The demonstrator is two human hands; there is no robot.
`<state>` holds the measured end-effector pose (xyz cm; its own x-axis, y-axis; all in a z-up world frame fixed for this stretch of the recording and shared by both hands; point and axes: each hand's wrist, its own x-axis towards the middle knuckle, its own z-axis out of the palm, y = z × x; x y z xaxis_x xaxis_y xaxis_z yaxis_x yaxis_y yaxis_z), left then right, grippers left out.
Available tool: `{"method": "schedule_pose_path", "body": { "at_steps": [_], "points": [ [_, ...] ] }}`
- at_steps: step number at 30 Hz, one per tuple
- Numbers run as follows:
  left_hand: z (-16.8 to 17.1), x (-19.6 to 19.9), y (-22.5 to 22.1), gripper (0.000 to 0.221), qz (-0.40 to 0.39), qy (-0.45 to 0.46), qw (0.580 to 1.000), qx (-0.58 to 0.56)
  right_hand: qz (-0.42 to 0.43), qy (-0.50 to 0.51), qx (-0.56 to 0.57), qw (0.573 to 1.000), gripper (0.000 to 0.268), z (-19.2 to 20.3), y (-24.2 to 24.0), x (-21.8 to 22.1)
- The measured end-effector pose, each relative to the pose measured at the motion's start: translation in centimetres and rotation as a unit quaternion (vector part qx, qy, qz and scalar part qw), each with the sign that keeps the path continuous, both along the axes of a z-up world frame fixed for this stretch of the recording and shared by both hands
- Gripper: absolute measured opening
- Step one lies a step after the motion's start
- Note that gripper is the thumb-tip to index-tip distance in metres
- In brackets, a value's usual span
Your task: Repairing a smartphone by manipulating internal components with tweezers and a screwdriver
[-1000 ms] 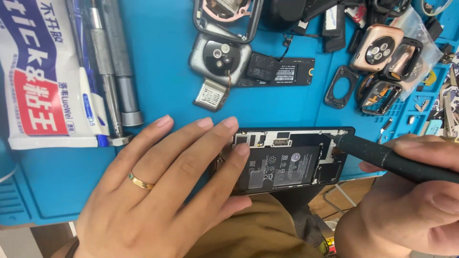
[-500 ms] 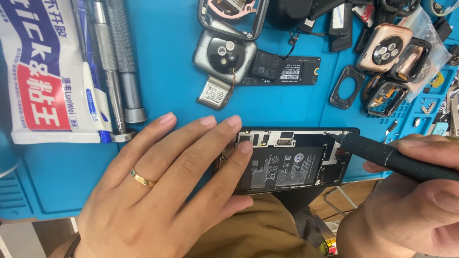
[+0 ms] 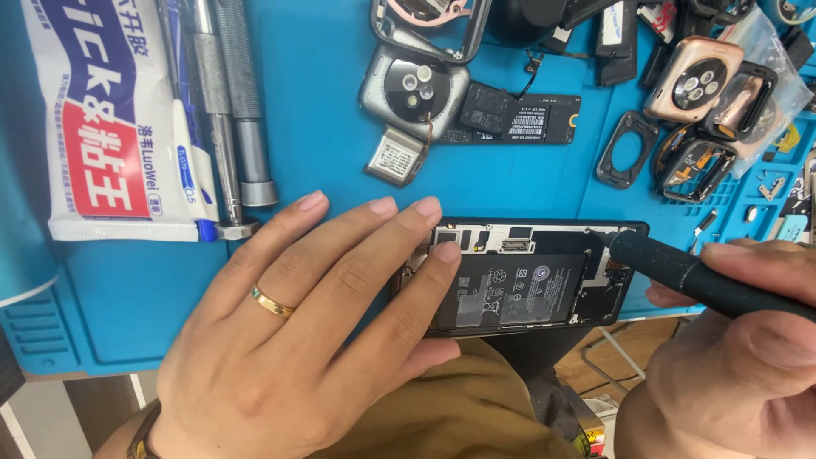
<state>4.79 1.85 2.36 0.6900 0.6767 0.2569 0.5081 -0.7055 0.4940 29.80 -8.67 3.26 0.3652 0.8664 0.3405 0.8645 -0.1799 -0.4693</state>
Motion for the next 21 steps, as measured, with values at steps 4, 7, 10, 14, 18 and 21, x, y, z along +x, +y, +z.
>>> {"method": "schedule_pose_path", "body": {
  "at_steps": [4,7,10,14,18,21],
  "points": [
    [0.1,0.0,-0.3,0.049,-0.002,0.004,1.000,-0.007,0.019,0.001,0.026,0.999,0.071,-0.6,-0.5,0.9],
    [0.4,0.1,-0.4,0.054,0.013,0.013,1.000,-0.025,0.023,-0.003,0.020,1.000,0.070,-0.5,-0.3,0.6],
    [0.3,0.1,-0.5,0.052,0.027,-0.004,0.999,-0.030,0.028,0.006,0.027,0.999,0.060,-0.9,-0.3,0.5],
    [0.3,0.1,-0.8,0.065,0.036,-0.005,0.997,-0.062,-0.009,0.045,0.026,0.999,0.079,-1.7,-0.9,1.3],
    [0.3,0.2,-0.5,0.060,0.043,0.000,0.998,-0.052,-0.011,0.058,0.019,0.998,0.077,-2.6,-1.7,2.5],
    [0.2,0.5,-0.1,0.049,0.041,0.012,0.998,-0.038,-0.112,0.036,-0.036,0.992,0.040,-1.1,0.0,-1.8]
  ]
}}
